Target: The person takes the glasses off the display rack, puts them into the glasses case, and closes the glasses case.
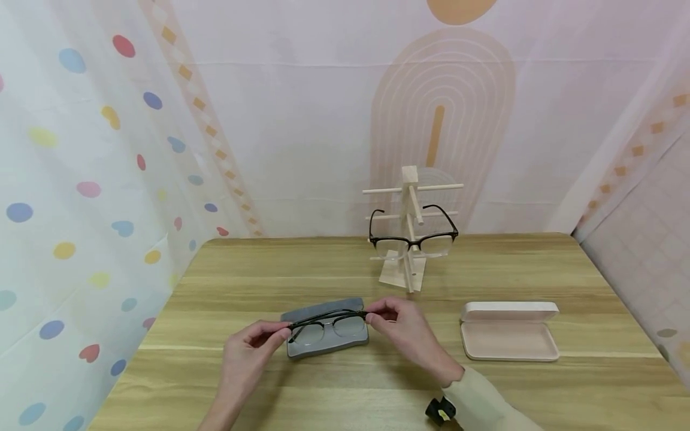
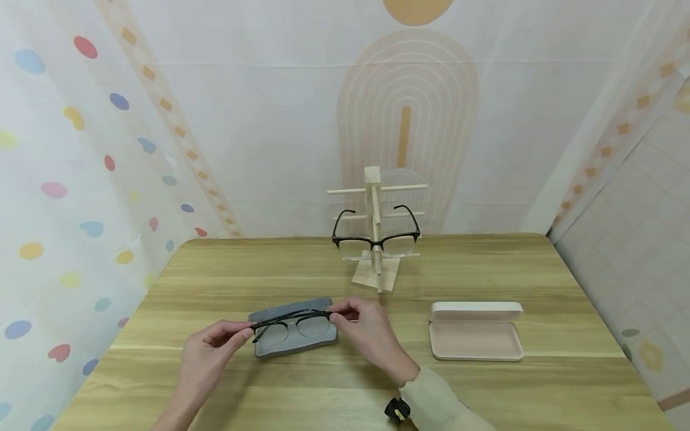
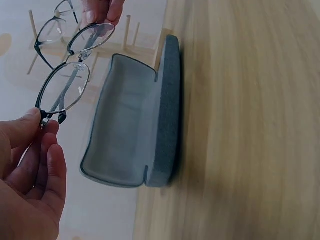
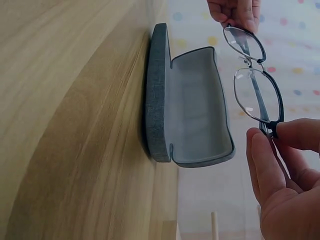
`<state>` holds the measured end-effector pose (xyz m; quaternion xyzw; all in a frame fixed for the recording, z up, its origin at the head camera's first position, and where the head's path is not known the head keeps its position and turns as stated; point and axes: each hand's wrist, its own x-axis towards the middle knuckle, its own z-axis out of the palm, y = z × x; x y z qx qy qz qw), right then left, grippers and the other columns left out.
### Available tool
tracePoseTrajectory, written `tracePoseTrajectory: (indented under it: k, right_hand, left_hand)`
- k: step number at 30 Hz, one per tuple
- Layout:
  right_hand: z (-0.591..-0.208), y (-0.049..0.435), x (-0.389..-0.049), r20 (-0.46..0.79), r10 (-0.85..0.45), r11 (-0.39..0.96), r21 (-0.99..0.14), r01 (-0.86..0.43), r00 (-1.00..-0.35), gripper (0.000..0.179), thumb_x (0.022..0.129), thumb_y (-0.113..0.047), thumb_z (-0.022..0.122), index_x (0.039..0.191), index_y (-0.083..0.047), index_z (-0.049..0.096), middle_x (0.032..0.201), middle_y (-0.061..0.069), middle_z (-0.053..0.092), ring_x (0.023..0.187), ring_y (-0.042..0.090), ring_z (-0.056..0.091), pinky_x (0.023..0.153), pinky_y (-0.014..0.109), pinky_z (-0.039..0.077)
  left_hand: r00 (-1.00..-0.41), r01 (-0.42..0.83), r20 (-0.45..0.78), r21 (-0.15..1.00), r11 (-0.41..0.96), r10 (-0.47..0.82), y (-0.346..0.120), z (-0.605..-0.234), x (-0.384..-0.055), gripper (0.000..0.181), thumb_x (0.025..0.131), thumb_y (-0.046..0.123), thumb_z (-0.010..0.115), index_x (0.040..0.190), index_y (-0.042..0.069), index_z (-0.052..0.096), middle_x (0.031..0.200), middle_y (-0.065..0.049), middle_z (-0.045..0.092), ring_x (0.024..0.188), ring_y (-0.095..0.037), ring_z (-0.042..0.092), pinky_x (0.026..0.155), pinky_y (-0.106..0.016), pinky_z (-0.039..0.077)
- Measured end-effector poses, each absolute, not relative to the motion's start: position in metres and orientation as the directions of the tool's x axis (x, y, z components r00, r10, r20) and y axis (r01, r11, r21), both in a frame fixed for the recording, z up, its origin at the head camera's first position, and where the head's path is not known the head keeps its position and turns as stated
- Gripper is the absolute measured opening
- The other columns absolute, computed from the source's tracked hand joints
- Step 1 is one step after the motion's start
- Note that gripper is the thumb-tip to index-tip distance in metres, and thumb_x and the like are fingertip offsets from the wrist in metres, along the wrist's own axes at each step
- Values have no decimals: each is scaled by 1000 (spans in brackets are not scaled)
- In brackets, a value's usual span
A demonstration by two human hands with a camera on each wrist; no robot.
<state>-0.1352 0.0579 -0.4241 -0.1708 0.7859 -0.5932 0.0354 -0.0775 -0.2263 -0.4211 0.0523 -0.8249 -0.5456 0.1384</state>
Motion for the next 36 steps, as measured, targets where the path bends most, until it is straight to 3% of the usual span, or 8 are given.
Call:
tracePoseTrajectory:
  k: [12, 27, 36]
  right_hand:
    - [-431, 49, -141, 152, -334, 268, -931, -249, -930, 6, 94, -8, 73, 99, -7, 76, 93, 1, 76, 83, 14, 68, 71, 22, 53]
    - [-444, 43, -149, 168, -372, 280, -917, -283, -913, 4, 93, -5, 74, 96, -5, 76, 94, 4, 76, 83, 19, 71, 67, 22, 54]
    - [-449, 42, -155, 128, -371, 357, -895, -268, -920, 5, 92, -5, 73, 94, -7, 77, 93, 1, 76, 83, 14, 69, 64, 23, 53]
  left_hand:
    - [-967, 22, 131, 898, 438, -220, -236, -427, -82, 7, 89, 10, 82, 95, 8, 80, 102, -6, 78, 87, -12, 72, 74, -22, 59]
    - [-975, -47, 73, 854, 517, -209, -243, -439, -90, 10, 87, 11, 84, 97, 9, 81, 96, -3, 77, 79, -9, 67, 69, -21, 55]
    - [-982, -70, 45, 814, 576, -182, -244, -442, -96, 8, 89, 13, 83, 95, 10, 82, 97, -3, 77, 82, -8, 66, 71, -21, 54]
